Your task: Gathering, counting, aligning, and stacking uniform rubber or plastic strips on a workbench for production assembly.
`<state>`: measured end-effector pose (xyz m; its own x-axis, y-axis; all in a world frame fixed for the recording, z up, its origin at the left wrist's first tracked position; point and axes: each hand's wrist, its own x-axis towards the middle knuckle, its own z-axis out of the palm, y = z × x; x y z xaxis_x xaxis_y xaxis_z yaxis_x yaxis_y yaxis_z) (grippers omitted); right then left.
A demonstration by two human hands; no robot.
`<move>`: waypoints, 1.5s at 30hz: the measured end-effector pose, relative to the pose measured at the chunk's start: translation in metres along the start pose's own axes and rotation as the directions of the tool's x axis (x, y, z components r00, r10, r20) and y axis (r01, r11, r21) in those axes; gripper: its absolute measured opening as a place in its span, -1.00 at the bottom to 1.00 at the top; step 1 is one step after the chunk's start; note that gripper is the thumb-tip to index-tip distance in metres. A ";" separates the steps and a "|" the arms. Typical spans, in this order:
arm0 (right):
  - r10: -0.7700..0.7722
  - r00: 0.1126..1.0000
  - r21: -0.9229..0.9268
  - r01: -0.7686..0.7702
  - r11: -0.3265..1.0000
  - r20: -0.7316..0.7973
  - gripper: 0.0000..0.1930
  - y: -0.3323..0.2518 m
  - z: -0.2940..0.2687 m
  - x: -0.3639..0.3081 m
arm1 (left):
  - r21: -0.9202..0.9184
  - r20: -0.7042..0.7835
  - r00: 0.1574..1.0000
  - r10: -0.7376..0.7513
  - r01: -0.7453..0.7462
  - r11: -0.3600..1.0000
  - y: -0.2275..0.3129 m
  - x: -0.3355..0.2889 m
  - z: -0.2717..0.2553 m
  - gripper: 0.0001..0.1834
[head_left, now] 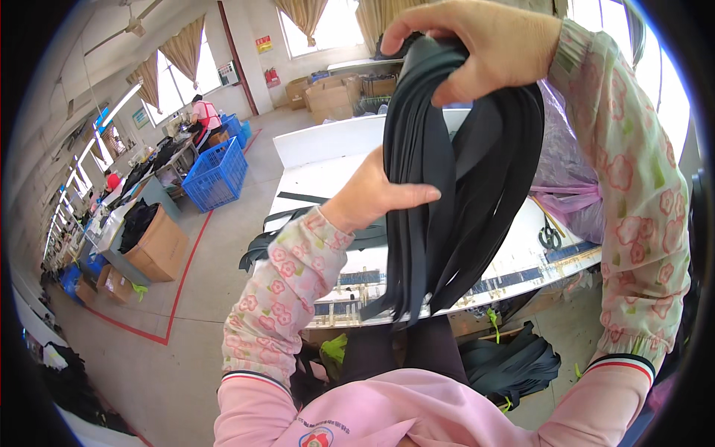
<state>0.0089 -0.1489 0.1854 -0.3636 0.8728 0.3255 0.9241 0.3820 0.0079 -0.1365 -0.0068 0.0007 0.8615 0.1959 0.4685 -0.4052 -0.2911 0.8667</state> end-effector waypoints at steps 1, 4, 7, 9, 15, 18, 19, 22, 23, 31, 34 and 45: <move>0.243 0.956 0.038 -0.252 0.967 0.163 -0.33 -0.024 -0.022 0.005 | 0.001 -0.021 1.000 -0.020 0.020 1.000 -0.013 -0.007 0.003 -0.29; 0.224 0.973 -0.104 -0.218 0.970 0.055 -0.32 -0.035 -0.032 -0.003 | -0.082 0.019 0.982 -0.186 0.186 0.979 -0.041 -0.029 0.013 -0.44; 0.270 0.960 -0.168 -0.255 0.952 0.072 -0.34 -0.040 -0.037 -0.009 | -0.240 0.212 0.952 -0.220 0.269 0.933 -0.098 -0.053 0.011 -0.41; 0.216 0.976 -0.177 -0.209 0.962 0.019 -0.35 -0.031 -0.039 -0.015 | 0.182 0.280 0.895 -0.346 0.304 0.935 -0.122 -0.078 0.012 -0.31; -0.095 0.985 0.099 0.081 0.992 0.144 -0.37 -0.033 -0.045 -0.028 | 0.338 0.486 0.709 -0.511 0.387 0.858 -0.094 -0.052 -0.054 0.25; 0.219 0.969 -0.173 -0.197 0.965 0.116 -0.38 -0.034 -0.008 -0.015 | -0.098 0.152 0.987 0.052 -0.037 0.995 -0.021 -0.031 -0.044 0.27; 0.103 0.994 -0.223 -0.093 0.970 0.037 -0.39 -0.024 0.002 -0.018 | -0.220 0.087 0.974 0.209 -0.186 0.958 0.003 -0.011 -0.017 0.20; 0.123 0.952 -0.051 -0.113 0.992 0.281 -0.32 -0.040 -0.006 -0.012 | -0.158 -0.075 0.989 0.129 -0.139 0.978 0.033 0.014 0.032 -0.02; 0.101 0.952 -0.039 -0.094 0.995 0.289 -0.31 -0.040 -0.004 -0.012 | -0.159 -0.079 0.989 0.128 -0.140 0.977 0.035 0.015 0.037 -0.02; -0.031 0.999 -0.180 0.029 0.983 -0.008 -0.32 -0.018 0.006 -0.036 | -0.142 0.120 0.989 -0.091 0.108 0.984 -0.012 -0.028 0.045 -0.25; 0.337 0.934 -0.069 -0.330 0.941 0.118 -0.34 -0.050 -0.028 -0.042 | -0.036 0.124 0.977 -0.172 0.178 0.983 -0.050 -0.056 0.051 -0.35; 0.247 0.968 -0.144 -0.251 0.957 -0.045 -0.37 -0.071 -0.012 -0.043 | -0.357 0.181 0.983 -0.011 0.076 0.931 -0.040 -0.035 0.027 -0.05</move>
<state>-0.0399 -0.2170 0.1818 -0.1188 0.9254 0.3598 0.9927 0.1034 0.0617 -0.1421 -0.0274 -0.0551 0.9070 0.0265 0.4203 -0.4211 0.0785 0.9036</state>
